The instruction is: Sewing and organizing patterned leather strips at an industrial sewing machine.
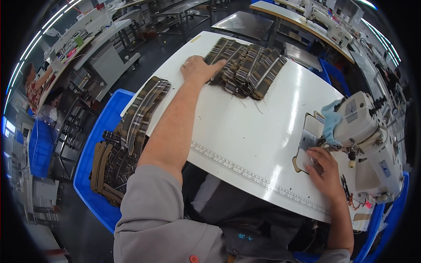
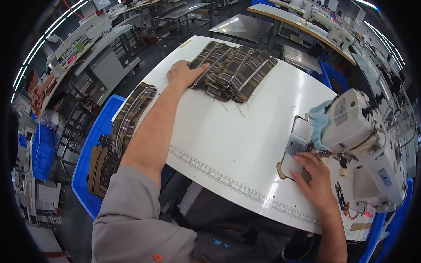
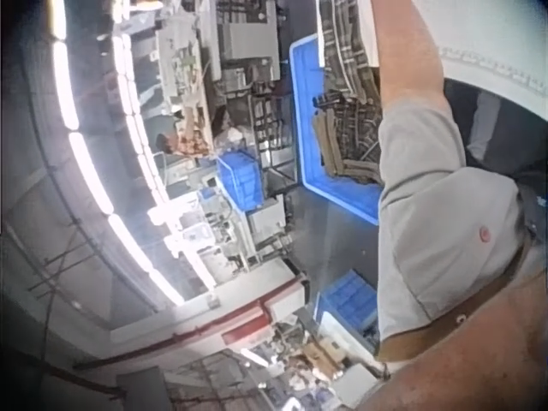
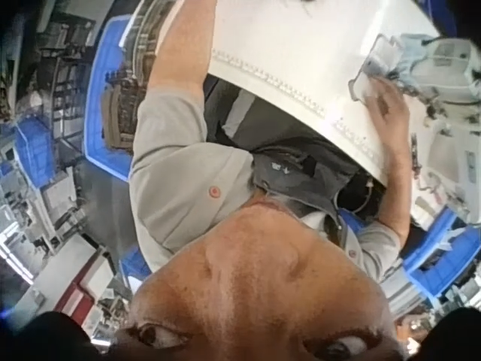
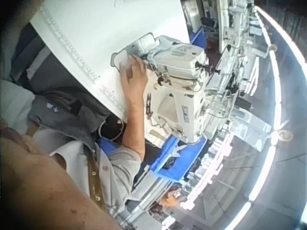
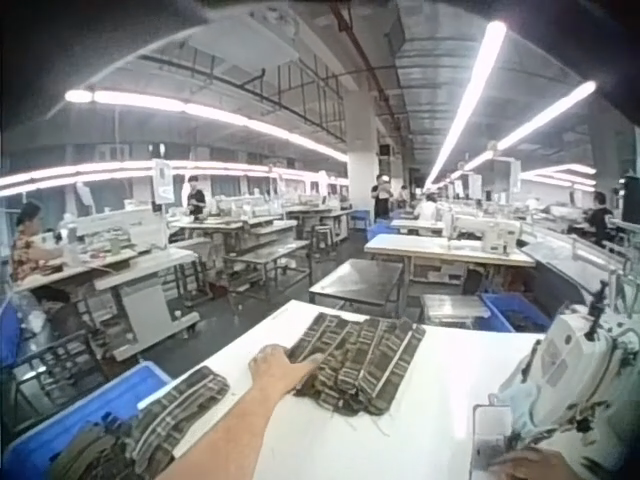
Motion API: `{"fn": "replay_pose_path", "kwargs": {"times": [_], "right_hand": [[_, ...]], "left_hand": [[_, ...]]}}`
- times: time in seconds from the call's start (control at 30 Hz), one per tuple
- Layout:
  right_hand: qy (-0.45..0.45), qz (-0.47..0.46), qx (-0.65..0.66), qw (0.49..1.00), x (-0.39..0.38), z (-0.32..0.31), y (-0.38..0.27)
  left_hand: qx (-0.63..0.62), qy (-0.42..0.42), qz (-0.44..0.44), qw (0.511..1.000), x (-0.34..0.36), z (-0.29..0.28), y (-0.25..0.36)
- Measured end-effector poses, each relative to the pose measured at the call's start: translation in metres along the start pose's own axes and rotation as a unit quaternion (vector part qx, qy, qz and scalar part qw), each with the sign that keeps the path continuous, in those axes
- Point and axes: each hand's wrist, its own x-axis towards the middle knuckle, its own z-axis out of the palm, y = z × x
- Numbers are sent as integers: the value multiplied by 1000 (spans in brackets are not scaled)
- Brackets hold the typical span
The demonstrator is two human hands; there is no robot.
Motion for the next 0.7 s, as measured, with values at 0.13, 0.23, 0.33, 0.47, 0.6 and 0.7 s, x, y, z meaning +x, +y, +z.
{"fn": "replay_pose_path", "kwargs": {"times": [0.13,0.23,0.33,0.47,0.6,0.7], "right_hand": [[-35,7,88,995,44,25,-34],[15,-38,109,993,105,60,-38],[104,42,213,971,183,91,-28],[189,41,137,971,263,111,6],[104,57,-45,992,284,135,-24],[68,38,-73,994,273,138,-37]], "left_hand": [[-13,23,-1,1000,-2,5,-9],[-88,23,5,996,-3,8,-6],[-169,8,57,984,-1,12,-1],[-216,29,95,971,13,12,4],[-422,-145,36,894,31,15,-13],[-493,-260,76,826,12,13,-2]]}}
